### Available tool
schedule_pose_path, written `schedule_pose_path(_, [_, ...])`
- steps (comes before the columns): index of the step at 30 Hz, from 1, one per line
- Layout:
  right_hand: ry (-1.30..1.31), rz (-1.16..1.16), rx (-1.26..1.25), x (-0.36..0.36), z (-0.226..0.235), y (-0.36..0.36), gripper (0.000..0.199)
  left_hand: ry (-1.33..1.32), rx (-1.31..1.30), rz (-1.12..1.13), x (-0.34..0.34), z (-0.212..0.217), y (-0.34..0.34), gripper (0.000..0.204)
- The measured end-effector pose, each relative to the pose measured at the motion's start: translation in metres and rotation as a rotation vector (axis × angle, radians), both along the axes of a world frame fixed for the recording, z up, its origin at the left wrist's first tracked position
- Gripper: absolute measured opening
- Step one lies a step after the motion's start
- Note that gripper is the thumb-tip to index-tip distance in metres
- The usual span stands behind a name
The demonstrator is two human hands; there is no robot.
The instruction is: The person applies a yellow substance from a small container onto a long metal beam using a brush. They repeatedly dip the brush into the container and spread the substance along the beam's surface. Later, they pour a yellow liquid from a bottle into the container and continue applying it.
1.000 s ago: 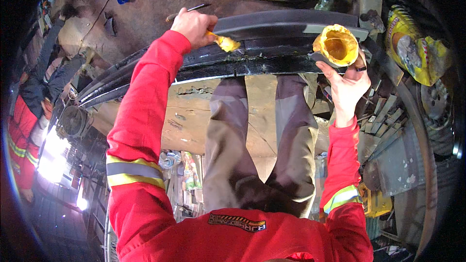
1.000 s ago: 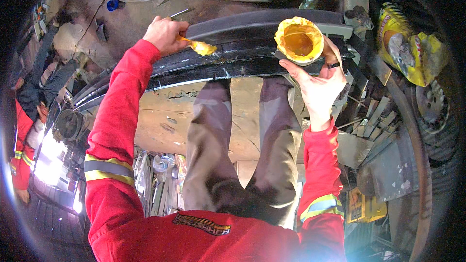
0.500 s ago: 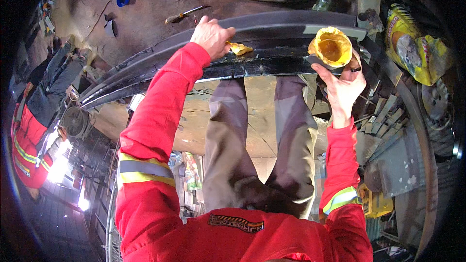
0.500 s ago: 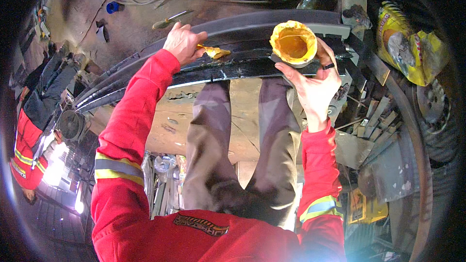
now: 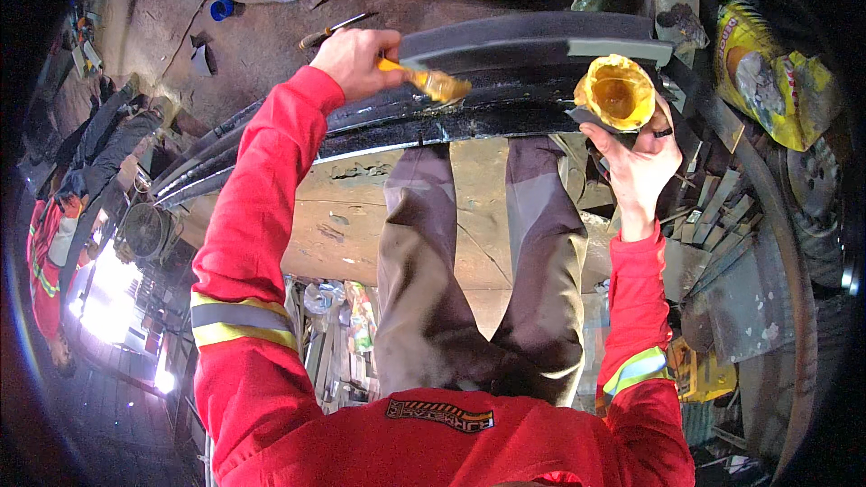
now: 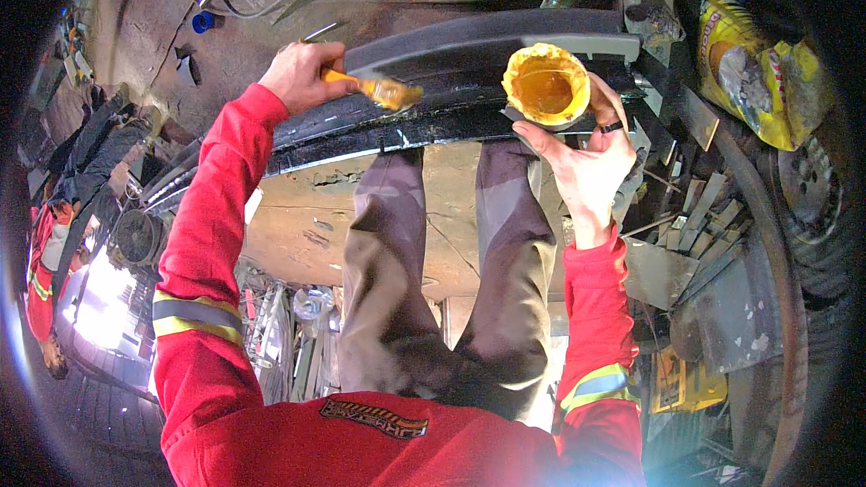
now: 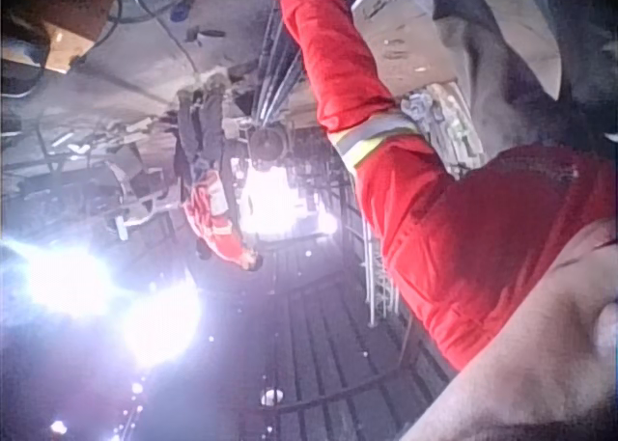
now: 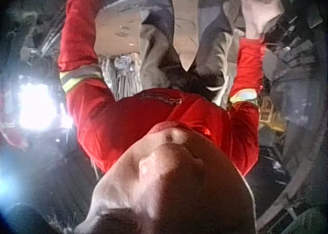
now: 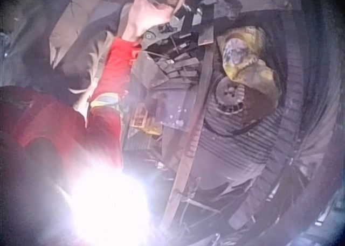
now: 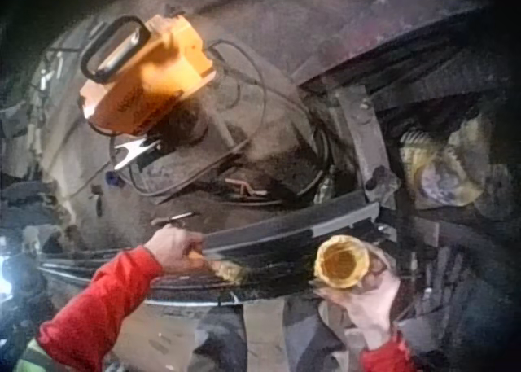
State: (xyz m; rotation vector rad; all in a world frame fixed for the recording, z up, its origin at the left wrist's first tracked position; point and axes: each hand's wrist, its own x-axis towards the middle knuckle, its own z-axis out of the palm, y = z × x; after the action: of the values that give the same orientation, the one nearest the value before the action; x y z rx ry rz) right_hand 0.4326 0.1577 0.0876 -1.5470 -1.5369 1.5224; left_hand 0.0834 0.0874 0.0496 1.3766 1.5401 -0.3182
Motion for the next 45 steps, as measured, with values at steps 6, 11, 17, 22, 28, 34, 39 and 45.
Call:
schedule_pose_path(6, [0.028, -0.003, 0.033, 0.005, -0.007, 0.003, 0.065, 0.171, 0.373, -0.469, 0.038, -0.021, -0.026, 0.021])
schedule_pose_path(11, [-0.005, 0.012, 0.014, 0.008, -0.001, 0.002, 0.064, 0.004, 0.487, -0.592, 0.030, 0.017, 0.002, 0.018])
schedule_pose_path(17, [0.015, -0.006, 0.021, 0.009, -0.002, 0.002, 0.064, 0.171, 0.479, -0.590, 0.020, 0.005, 0.005, 0.018])
schedule_pose_path(22, [-0.006, -0.015, 0.004, 0.008, 0.003, 0.003, 0.064, -0.010, 0.466, -0.565, 0.040, 0.008, -0.004, 0.018])
schedule_pose_path(28, [-0.003, -0.002, 0.025, 0.011, -0.005, 0.001, 0.062, 0.114, 0.439, -0.528, 0.017, 0.009, 0.006, 0.025])
schedule_pose_path(34, [0.027, -0.041, -0.026, 0.007, 0.001, 0.000, 0.063, 0.028, 0.321, -0.525, 0.007, 0.014, -0.004, 0.027])
schedule_pose_path(39, [0.033, -0.006, -0.012, 0.007, -0.002, -0.003, 0.066, 0.047, 0.409, -0.477, 0.003, 0.012, -0.011, 0.026])
schedule_pose_path(45, [0.048, -0.049, -0.050, 0.011, 0.003, -0.004, 0.071, -0.059, 0.134, -0.211, -0.003, 0.020, -0.006, 0.026])
